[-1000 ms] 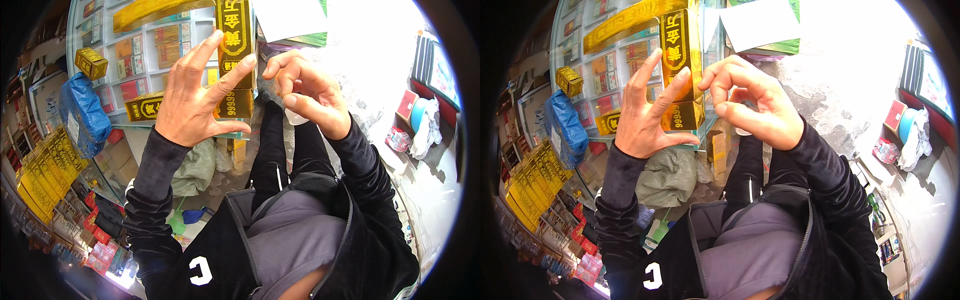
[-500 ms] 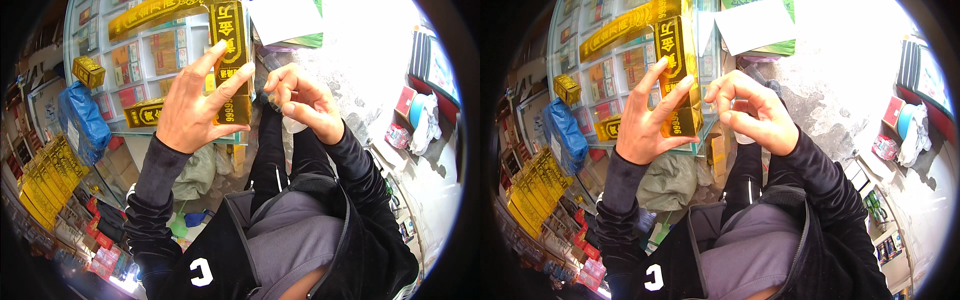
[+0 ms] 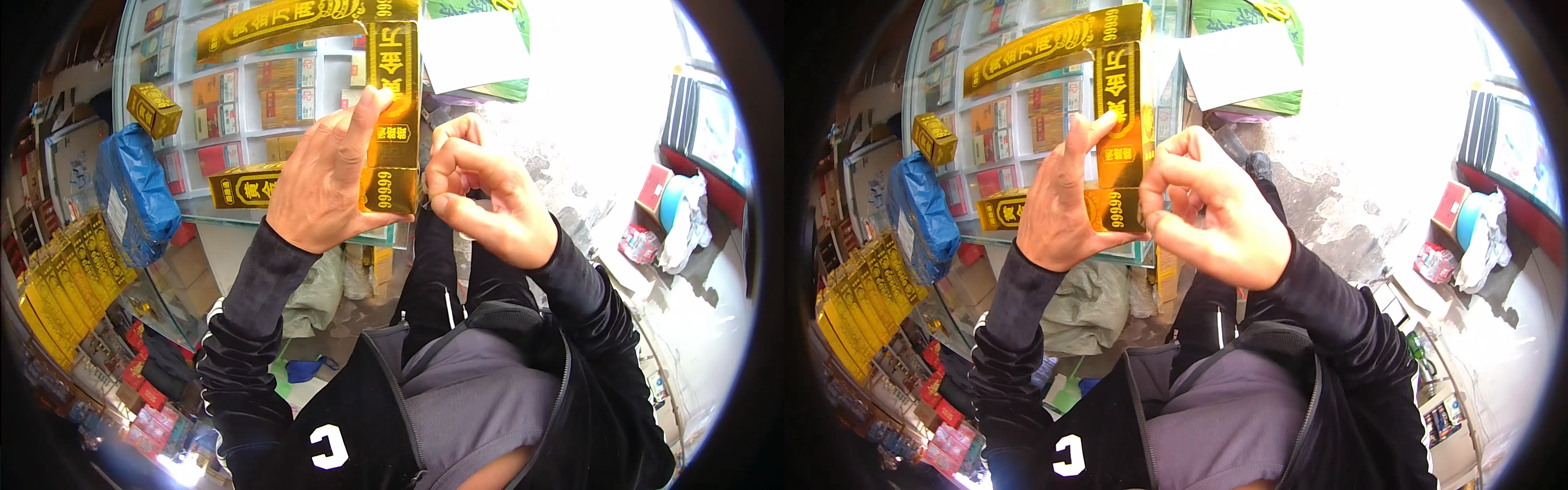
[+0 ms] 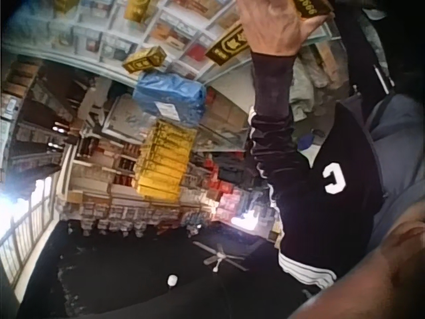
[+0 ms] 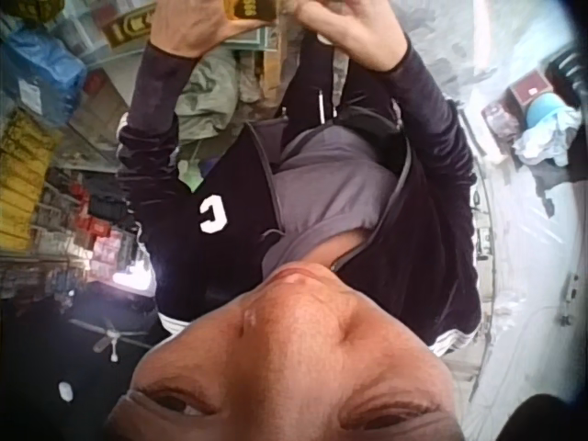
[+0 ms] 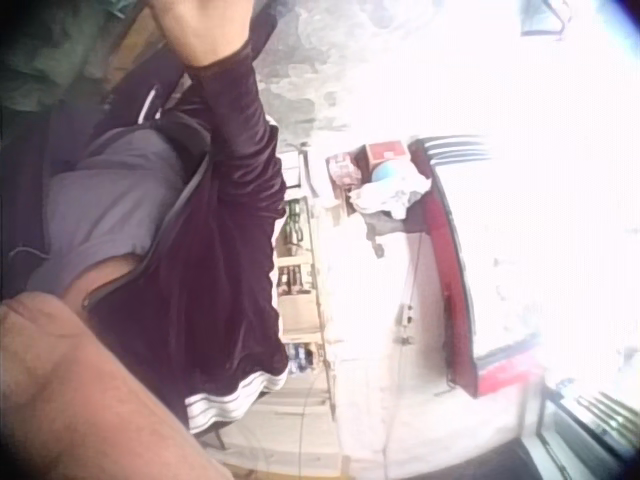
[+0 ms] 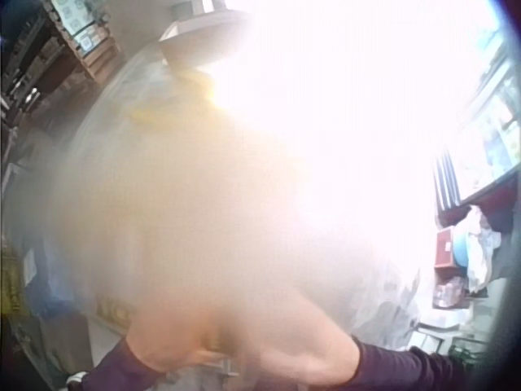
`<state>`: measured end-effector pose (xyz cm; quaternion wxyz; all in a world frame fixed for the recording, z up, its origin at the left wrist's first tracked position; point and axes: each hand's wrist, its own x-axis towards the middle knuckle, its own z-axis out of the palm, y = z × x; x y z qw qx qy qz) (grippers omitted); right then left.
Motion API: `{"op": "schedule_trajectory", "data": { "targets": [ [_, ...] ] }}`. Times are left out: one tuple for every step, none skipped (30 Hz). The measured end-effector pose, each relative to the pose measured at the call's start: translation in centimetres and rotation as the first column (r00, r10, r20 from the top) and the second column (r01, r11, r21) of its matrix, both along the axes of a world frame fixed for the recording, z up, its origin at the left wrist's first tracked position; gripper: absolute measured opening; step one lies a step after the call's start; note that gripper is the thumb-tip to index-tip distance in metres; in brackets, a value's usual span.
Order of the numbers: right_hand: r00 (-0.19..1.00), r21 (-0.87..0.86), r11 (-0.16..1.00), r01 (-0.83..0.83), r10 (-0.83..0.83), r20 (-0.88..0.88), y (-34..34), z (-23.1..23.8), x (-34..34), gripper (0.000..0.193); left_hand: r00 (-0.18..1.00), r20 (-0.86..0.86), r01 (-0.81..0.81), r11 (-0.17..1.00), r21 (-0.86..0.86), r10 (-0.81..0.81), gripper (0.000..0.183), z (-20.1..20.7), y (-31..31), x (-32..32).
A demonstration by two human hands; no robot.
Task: The person assembles rectangular frames from gold-colored paper strips on a glass counter. They apply clear adhesive tape to join the corners, trim excess tape with scissors, and place the completed frames on the counter.
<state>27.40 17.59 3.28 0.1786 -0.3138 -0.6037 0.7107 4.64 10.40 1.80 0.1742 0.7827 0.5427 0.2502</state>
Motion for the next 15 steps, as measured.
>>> {"op": "schedule_trajectory", "data": {
  "targets": [
    [1.000, 0.103, 0.995, -0.001, 0.000, 0.004, 0.0, 0.6, -0.5, 0.010, 1.000, 0.013, -0.002, 1.000, 0.008, 0.002, 0.139, -0.1, 0.0, 0.0],
    [0.999, 0.169, 0.985, -0.024, 0.018, 0.037, -0.1, 1.1, -0.9, 0.010, 0.999, 0.037, 0.001, 1.000, 0.017, -0.002, 0.139, -0.2, 0.0, 0.0],
    [0.997, 0.242, 0.969, -0.051, 0.037, 0.066, -0.1, 1.6, -1.3, 0.011, 0.999, 0.047, 0.000, 1.000, 0.019, -0.001, 0.139, -0.2, -0.1, -0.1],
    [0.994, 0.312, 0.947, -0.081, 0.054, 0.097, -0.2, 2.0, -1.8, 0.012, 0.999, 0.052, -0.001, 1.000, 0.020, 0.000, 0.139, -0.2, -0.1, -0.1],
    [0.997, 0.426, 0.903, -0.054, 0.028, 0.066, -0.3, 2.2, -2.5, 0.015, 0.999, 0.045, -0.007, 1.000, 0.016, 0.006, 0.137, -0.3, -0.1, -0.1],
    [0.994, 0.443, 0.892, -0.092, 0.053, 0.098, -0.3, 2.6, -2.8, 0.015, 0.998, 0.059, -0.005, 1.000, 0.009, 0.005, 0.137, -0.3, -0.2, -0.2],
    [0.988, 0.460, 0.878, -0.131, 0.079, 0.131, -0.4, 3.1, -2.9, 0.016, 0.998, 0.068, -0.003, 1.000, 0.001, 0.002, 0.137, -0.4, -0.2, -0.2],
    [0.981, 0.474, 0.863, -0.174, 0.107, 0.165, -0.4, 3.4, -3.0, 0.016, 0.997, 0.078, -0.001, 1.000, -0.005, 0.001, 0.136, -0.4, -0.2, -0.2],
    [0.975, 0.456, 0.865, -0.207, 0.147, 0.164, -0.5, 3.5, -3.3, 0.017, 0.997, 0.081, -0.005, 1.000, 0.016, 0.004, 0.135, -0.6, -0.1, -0.2],
    [0.969, 0.486, 0.844, -0.228, 0.147, 0.198, -0.4, 3.5, -3.5, 0.017, 0.996, 0.089, -0.012, 0.999, 0.034, 0.009, 0.134, -0.7, -0.2, -0.1],
    [0.962, 0.516, 0.820, -0.248, 0.146, 0.230, -0.3, 3.4, -3.7, 0.018, 0.995, 0.096, -0.020, 0.998, 0.052, 0.015, 0.133, -0.8, -0.2, -0.1],
    [0.953, 0.548, 0.790, -0.274, 0.144, 0.268, -0.2, 3.3, -3.8, 0.018, 0.994, 0.103, -0.029, 0.998, 0.060, 0.022, 0.133, -0.9, -0.3, 0.0],
    [0.943, 0.557, 0.776, -0.295, 0.142, 0.302, -0.2, 3.2, -4.0, 0.018, 0.994, 0.104, -0.040, 0.996, 0.079, 0.032, 0.131, -0.9, -0.3, 0.1],
    [0.934, 0.572, 0.760, -0.309, 0.130, 0.332, -0.2, 3.1, -4.1, 0.018, 0.996, 0.084, -0.048, 0.996, 0.077, 0.041, 0.131, -1.0, -0.4, 0.1],
    [0.924, 0.586, 0.743, -0.324, 0.116, 0.364, -0.2, 3.0, -4.1, 0.017, 0.996, 0.073, -0.055, 0.996, 0.070, 0.050, 0.131, -1.0, -0.5, 0.1]
  ]
}}
